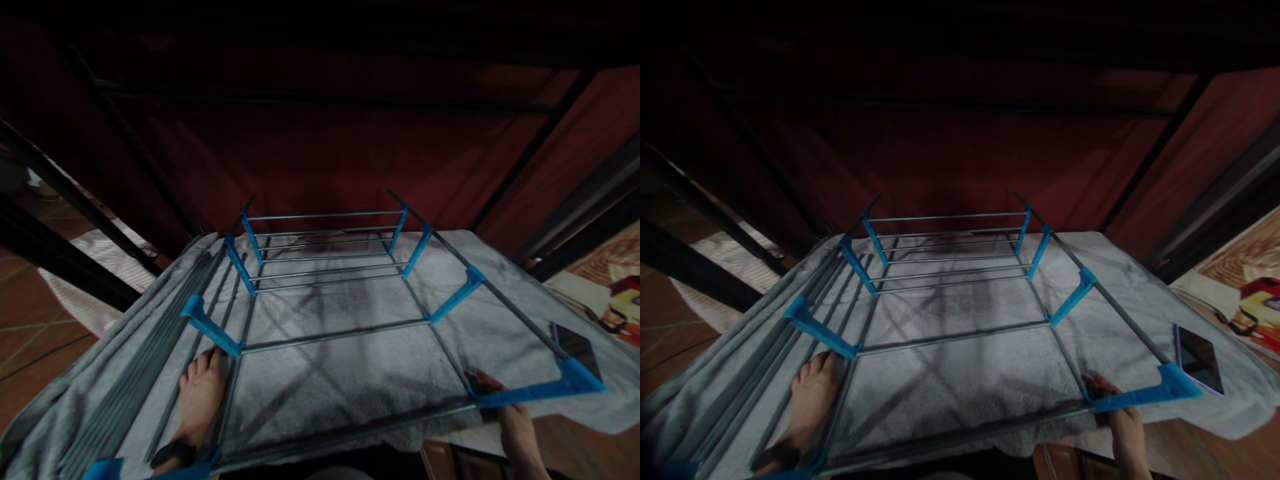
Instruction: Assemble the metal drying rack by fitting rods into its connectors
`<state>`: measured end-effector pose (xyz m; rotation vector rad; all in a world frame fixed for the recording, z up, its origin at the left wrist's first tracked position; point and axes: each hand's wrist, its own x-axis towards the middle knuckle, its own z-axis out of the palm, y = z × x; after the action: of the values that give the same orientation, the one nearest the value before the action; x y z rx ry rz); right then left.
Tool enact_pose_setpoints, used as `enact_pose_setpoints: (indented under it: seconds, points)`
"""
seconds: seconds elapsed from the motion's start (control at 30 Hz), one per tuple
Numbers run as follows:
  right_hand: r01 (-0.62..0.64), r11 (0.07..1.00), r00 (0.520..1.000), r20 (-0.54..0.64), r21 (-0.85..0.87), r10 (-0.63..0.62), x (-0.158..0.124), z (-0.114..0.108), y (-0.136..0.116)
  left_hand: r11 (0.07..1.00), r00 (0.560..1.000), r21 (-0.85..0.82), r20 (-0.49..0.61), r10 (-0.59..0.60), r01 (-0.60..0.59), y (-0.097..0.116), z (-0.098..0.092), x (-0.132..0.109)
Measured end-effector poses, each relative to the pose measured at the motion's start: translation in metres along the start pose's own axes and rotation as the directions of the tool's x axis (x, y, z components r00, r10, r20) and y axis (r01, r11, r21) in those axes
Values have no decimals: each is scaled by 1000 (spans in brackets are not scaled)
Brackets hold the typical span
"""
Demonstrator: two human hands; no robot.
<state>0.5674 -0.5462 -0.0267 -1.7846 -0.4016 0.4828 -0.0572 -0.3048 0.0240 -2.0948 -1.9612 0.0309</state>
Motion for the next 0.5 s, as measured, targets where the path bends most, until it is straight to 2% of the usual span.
enact_pose_setpoints:
  seconds: [0.3,0.4,0.5]
  points:
    - [8,995,1000,13,-95,-7,-6,-5,-5,994,999,-107,-37,-17,13,-4,8,5]
    - [47,981,999,34,-189,-41,-10,-7,-7,974,994,-219,-80,-76,57,-11,13,6]
    - [105,959,994,21,-263,-103,-15,-11,-8,951,990,-290,-55,-130,109,-13,13,9]
